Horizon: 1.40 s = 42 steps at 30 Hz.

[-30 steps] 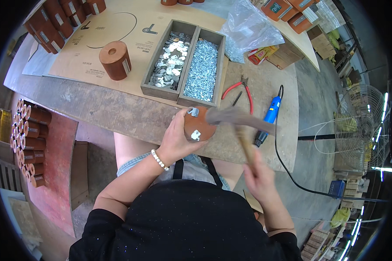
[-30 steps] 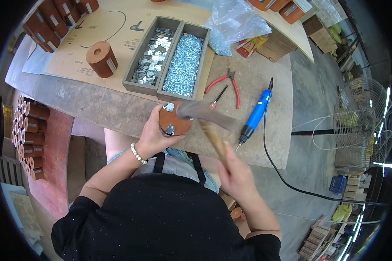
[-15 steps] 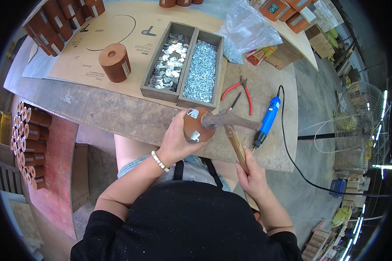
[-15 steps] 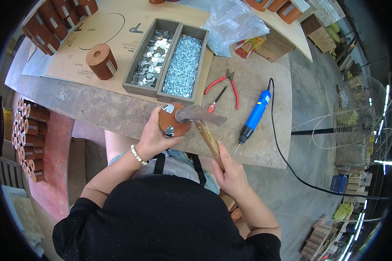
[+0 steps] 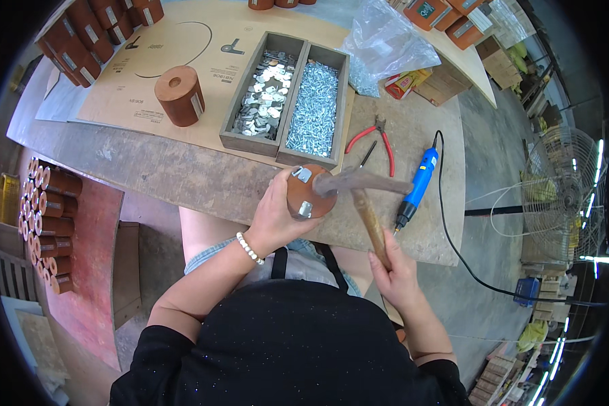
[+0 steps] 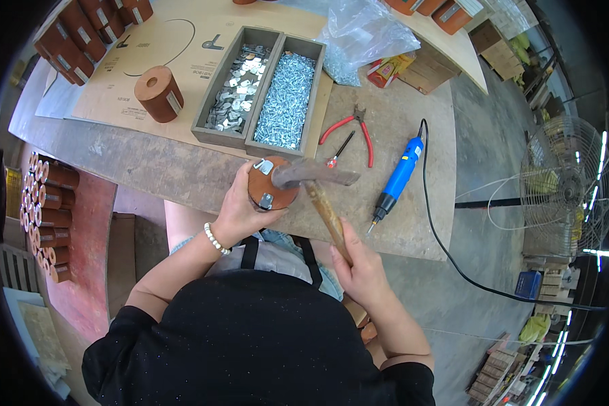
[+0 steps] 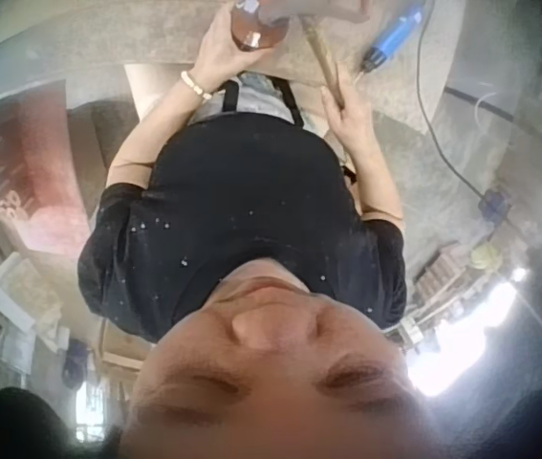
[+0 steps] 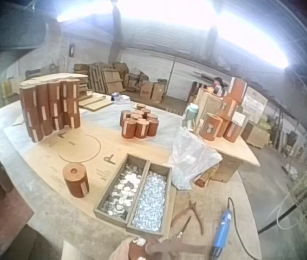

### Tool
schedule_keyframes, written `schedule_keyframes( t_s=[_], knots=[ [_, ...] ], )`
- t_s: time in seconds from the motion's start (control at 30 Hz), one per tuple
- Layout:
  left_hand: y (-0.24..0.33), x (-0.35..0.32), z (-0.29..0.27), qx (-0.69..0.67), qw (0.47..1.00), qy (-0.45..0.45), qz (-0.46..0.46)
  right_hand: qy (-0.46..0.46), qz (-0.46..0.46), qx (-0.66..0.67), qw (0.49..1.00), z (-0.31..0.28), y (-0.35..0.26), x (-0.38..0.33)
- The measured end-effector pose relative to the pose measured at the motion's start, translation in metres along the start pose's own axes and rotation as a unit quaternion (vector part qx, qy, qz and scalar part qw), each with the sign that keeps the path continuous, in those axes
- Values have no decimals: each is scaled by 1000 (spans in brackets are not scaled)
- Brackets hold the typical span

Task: Attaching metal brackets to small wooden cylinders using an electric screwdriver and hammer.

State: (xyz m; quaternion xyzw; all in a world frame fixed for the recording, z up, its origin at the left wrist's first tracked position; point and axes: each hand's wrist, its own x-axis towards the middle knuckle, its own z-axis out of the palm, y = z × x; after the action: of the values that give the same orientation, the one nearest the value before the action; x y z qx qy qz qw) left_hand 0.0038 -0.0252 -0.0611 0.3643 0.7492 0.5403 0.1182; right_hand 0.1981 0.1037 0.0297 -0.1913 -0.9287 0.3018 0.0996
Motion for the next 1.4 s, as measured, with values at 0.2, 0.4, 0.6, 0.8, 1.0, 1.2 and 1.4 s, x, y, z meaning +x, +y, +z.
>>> schedule_keyframes(
  t_s=[0.2, 0.4, 0.6, 0.8, 1.0, 1.2, 1.4],
  knots=[
    [-3, -3, -2, 11, 1000, 3, 3, 95, -58, -10, 994, -18, -14, -5],
    [-1, 3, 0, 21, 1000, -3, 10, -11, 2, -18, 1000, 2, 3, 3],
    [-3, -2, -3, 4, 1000, -3, -2, 82, -61, -6, 995, -26, -20, 2],
    [0, -2, -3, -12, 1000, -20, -11, 32, -41, -18, 998, 11, 9, 0],
    [0, 3, -17, -47, 998, -44, -1, 140, -82, -19, 986, -3, 23, 15],
    [-9, 25, -31, -157, 984, -74, -50, 111, 217, 353, 903, -8, 47, 76],
    [4, 43, -22, -25, 999, -1, -38, 97, 253, 399, 876, 25, 136, 148]
  ],
)
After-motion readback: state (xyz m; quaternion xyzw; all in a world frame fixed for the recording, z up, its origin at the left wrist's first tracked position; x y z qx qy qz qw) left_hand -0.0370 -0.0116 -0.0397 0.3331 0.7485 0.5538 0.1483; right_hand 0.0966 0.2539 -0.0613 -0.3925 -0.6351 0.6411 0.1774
